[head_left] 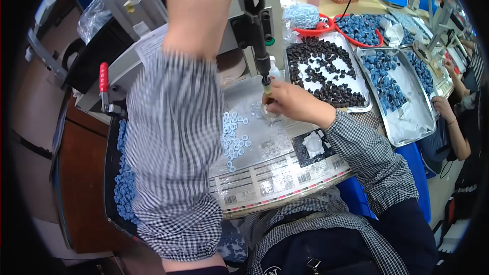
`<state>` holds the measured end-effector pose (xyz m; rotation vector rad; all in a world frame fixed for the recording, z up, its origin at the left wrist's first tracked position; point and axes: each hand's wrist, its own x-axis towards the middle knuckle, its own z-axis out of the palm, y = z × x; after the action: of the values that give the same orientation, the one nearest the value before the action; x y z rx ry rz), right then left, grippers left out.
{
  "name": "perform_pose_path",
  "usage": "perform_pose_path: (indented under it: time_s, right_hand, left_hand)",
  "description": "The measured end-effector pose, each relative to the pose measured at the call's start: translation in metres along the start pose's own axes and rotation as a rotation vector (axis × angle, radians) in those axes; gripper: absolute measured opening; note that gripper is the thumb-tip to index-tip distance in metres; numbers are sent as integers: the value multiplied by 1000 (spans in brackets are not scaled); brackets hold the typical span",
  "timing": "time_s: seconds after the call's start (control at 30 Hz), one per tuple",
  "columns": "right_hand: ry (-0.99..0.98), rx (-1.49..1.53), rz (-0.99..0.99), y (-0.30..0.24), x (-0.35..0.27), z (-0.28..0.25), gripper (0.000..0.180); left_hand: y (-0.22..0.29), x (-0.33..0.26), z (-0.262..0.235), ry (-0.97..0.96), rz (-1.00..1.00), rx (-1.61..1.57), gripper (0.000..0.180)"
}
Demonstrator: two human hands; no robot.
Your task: The recorder is assembling small blue and black plastic components using a manual press tool at a workstation.
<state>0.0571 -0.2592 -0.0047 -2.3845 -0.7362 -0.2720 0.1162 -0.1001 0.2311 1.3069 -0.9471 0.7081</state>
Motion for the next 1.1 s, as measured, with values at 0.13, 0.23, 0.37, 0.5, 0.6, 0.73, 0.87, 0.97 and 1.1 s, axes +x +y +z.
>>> perform_pose_path:
  time_s: [0.13,0.23,0.37,0.5,0.6,0.73,0.87,0.97,1.1]
  right_hand:
    - [257,119,132,-2,-27,-32,20]
    - [303,-138,214,-9,-77,-80,21]
    - [434,-426,499,46,-180,-136,21]
    - [443,-539,660,98,-259,-176,22]
    - [496,-776,552,92,-262,-178,23]
    - [477,-508,530,36,-189,-147,28]
    - [400,-342,361,2,-135,-118,27]
    - [327,-293,270,-8,-107,-99,26]
    - [233,-195,209,-19,-85,-80,23]
  left_hand:
    - [16,-120,-13,40,-276,26,33]
    - [10,-213,-40,4,-547,83,32]
    - [8,-252,-35,-19,-677,118,31]
    - [7,-260,-30,-116,-678,198,33]
    - [7,-262,-29,-125,-655,240,34]
    - [10,-263,-28,-137,-595,331,36]
    - [12,-259,-24,-117,-524,395,36]
    - [13,-259,-26,-159,-515,437,39]
    - [9,-259,-27,-186,-529,460,39]
